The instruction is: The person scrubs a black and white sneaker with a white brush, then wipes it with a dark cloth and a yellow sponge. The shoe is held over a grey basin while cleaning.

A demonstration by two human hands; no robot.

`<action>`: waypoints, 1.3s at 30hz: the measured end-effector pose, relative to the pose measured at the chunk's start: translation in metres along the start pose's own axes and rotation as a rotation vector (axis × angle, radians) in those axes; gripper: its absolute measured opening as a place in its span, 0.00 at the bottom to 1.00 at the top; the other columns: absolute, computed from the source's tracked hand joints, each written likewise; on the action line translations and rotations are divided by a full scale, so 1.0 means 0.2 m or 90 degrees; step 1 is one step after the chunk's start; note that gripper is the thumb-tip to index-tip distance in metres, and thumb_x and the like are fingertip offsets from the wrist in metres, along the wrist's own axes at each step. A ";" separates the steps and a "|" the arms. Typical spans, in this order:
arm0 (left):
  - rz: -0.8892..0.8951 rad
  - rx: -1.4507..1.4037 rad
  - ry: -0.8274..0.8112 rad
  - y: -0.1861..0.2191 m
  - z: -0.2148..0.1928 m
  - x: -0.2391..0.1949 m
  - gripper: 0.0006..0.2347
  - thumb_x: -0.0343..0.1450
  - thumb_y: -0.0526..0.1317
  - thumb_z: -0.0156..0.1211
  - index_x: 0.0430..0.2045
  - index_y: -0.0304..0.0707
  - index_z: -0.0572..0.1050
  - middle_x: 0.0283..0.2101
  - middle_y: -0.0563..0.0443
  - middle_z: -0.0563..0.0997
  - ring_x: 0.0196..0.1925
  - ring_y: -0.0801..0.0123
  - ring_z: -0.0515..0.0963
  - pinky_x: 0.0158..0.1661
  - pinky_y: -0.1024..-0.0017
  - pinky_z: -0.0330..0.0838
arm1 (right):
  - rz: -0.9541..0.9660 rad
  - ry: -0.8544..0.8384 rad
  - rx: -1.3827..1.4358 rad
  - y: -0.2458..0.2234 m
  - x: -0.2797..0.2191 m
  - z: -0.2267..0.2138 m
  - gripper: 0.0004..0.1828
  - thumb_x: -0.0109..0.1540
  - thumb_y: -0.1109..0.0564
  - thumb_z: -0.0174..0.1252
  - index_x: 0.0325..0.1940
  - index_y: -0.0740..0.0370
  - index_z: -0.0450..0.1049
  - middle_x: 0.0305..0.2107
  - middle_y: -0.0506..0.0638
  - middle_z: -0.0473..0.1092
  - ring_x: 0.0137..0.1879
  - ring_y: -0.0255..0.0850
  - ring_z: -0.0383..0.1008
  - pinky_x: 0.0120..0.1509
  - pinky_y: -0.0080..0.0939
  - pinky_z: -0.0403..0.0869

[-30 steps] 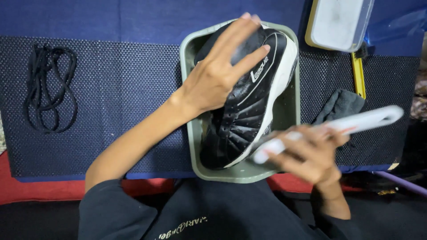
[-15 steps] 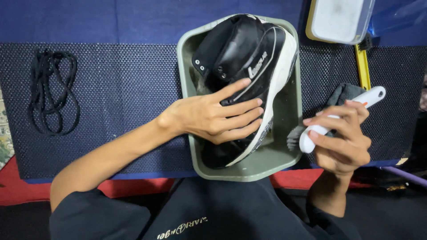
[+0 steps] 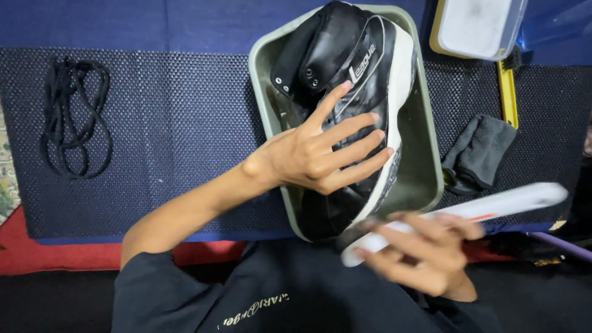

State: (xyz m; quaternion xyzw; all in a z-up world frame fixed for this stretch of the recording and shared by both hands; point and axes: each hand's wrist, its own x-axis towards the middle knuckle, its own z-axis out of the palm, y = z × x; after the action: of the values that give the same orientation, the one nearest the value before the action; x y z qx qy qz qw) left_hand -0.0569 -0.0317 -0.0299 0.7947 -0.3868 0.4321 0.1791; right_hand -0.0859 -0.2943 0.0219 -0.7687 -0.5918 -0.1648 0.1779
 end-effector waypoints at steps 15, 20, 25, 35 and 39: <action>-0.022 -0.014 -0.015 0.02 0.03 -0.04 0.05 0.78 0.33 0.59 0.44 0.35 0.80 0.40 0.44 0.84 0.45 0.55 0.86 0.53 0.32 0.72 | 0.210 0.033 0.052 0.01 -0.17 0.09 0.16 0.60 0.62 0.59 0.26 0.38 0.82 0.32 0.42 0.79 0.41 0.43 0.78 0.69 0.58 0.50; -0.022 -0.005 -0.008 0.03 0.02 -0.02 0.05 0.78 0.31 0.56 0.41 0.33 0.80 0.39 0.45 0.83 0.44 0.57 0.86 0.53 0.33 0.72 | 0.026 0.050 0.070 0.06 0.04 0.01 0.16 0.66 0.61 0.54 0.37 0.36 0.78 0.37 0.39 0.77 0.42 0.43 0.74 0.62 0.47 0.48; -0.022 0.014 -0.014 0.02 0.03 -0.02 0.06 0.78 0.30 0.57 0.41 0.33 0.82 0.40 0.46 0.85 0.45 0.58 0.87 0.54 0.34 0.72 | 0.092 0.101 0.045 0.13 0.03 0.04 0.15 0.68 0.62 0.54 0.38 0.40 0.79 0.38 0.44 0.79 0.43 0.47 0.72 0.74 0.55 0.48; -0.024 -0.010 -0.019 0.02 0.00 -0.01 0.07 0.78 0.29 0.55 0.38 0.31 0.82 0.40 0.45 0.85 0.45 0.56 0.86 0.54 0.32 0.71 | 0.170 0.066 0.076 0.17 -0.24 0.12 0.12 0.58 0.55 0.73 0.30 0.37 0.76 0.38 0.40 0.77 0.53 0.48 0.73 0.79 0.63 0.34; -0.025 0.002 -0.021 0.02 -0.01 0.00 0.08 0.78 0.30 0.53 0.38 0.31 0.82 0.40 0.44 0.84 0.44 0.55 0.86 0.53 0.34 0.73 | 0.063 0.136 0.106 0.40 -0.03 0.12 0.22 0.72 0.44 0.38 0.39 0.49 0.78 0.37 0.52 0.78 0.45 0.53 0.69 0.66 0.62 0.52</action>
State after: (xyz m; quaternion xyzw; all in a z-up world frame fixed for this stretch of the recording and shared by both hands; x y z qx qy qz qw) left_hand -0.0609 -0.0329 -0.0290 0.8094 -0.3736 0.4158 0.1799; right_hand -0.0099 -0.3074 -0.0078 -0.7575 -0.5428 -0.1870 0.3108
